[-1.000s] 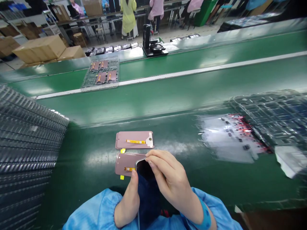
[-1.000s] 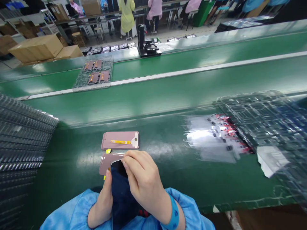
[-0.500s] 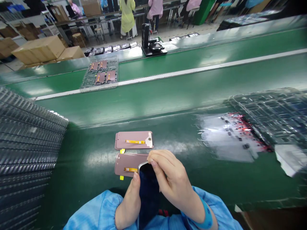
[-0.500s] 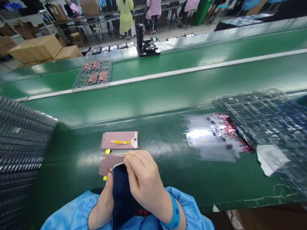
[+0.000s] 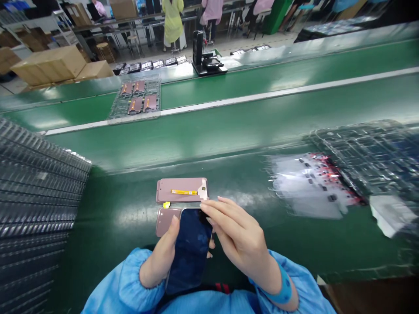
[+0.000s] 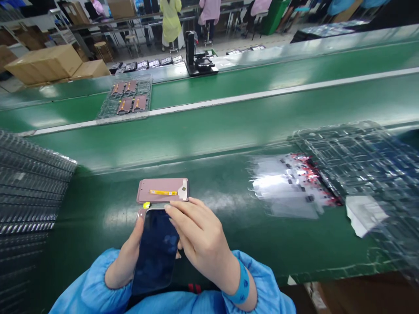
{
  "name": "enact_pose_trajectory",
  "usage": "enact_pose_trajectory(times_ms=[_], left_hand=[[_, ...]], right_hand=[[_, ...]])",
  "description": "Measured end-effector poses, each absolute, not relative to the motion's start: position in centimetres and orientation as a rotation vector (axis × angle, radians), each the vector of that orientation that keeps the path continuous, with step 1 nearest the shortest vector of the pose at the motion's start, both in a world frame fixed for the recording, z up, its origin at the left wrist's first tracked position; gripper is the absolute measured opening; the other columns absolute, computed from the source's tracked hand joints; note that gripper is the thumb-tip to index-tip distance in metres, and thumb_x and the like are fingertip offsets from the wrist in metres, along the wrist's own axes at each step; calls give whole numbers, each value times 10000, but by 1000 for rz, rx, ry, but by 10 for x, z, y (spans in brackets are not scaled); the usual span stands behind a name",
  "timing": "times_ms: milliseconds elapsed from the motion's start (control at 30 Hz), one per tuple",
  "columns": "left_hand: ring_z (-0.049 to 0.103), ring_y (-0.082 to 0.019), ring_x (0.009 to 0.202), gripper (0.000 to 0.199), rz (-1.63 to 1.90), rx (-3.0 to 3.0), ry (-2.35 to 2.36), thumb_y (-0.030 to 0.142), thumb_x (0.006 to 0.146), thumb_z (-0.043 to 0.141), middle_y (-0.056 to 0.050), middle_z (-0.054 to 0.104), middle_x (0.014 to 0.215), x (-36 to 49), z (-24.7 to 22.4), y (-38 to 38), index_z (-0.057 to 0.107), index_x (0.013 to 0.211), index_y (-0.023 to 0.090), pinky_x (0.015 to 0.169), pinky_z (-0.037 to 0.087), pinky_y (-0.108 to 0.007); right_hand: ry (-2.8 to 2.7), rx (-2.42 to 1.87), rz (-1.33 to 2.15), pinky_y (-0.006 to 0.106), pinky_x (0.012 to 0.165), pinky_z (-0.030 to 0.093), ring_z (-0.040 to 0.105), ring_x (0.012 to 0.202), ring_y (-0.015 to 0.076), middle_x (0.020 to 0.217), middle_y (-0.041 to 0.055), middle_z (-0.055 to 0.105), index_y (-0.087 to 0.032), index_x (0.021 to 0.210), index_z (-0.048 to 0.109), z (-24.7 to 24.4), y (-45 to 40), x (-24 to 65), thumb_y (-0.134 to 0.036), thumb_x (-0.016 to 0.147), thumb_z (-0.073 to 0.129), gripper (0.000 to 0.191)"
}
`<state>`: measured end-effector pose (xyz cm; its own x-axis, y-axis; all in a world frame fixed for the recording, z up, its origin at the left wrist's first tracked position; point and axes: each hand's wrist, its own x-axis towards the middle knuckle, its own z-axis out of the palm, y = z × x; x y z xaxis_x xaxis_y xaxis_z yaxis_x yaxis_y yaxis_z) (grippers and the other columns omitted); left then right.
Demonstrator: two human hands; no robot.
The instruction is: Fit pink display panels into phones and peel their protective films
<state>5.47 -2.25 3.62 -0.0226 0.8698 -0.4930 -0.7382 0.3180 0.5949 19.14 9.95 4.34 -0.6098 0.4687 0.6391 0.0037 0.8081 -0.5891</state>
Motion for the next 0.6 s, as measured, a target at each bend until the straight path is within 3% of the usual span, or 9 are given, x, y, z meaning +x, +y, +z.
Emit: enact_pose_trajectory(times_ms=[100,167,300,367,467,600], left_hand=[[704,-251,887,756,1202,142,826,707,908,354,-160,743,989,44,42,-20,664,1225,93,872,530,-384],[711,-226,801,813,1131,112,769,738,890,342,-161,741,935,39,42,-20,678,1184,59,798,548,-336],[719,-240,685,895,917,75,720,773,876,264,-175,740,880,33,45,-19,694,1128,30,773,566,-377],[732,-273,710,873,863,74,692,736,905,217,-184,746,888,33,50,-18,673,1177,42,848,551,-451],[728,-345,930,778,882,75,654,662,946,235,-192,750,974,35,58,-15,613,1287,74,947,493,-543],[700,-355,1033,682,937,76,673,617,958,318,-178,753,994,38,64,-11,593,1315,105,979,460,-593]], right_hand=[[-2119,-426,713,435,975,549,701,1021,206,1125,83,739,-226,1299,595,45,104,195,-17,907,518,451],[-2111,-509,877,356,882,585,717,958,192,1052,65,761,-218,1209,661,50,110,197,-63,926,531,348],[-2226,-522,1428,262,753,590,727,849,169,940,36,779,-220,989,758,63,126,197,-209,958,551,210],[-2278,-506,1633,256,753,577,720,851,166,945,29,779,-223,987,767,67,133,196,-251,961,553,218],[-2286,-501,1834,250,725,561,715,849,170,956,30,781,-204,1001,768,67,140,195,-279,949,558,229],[-2238,-510,2024,239,689,548,707,801,168,934,37,782,-174,957,775,65,143,194,-296,926,572,240]])
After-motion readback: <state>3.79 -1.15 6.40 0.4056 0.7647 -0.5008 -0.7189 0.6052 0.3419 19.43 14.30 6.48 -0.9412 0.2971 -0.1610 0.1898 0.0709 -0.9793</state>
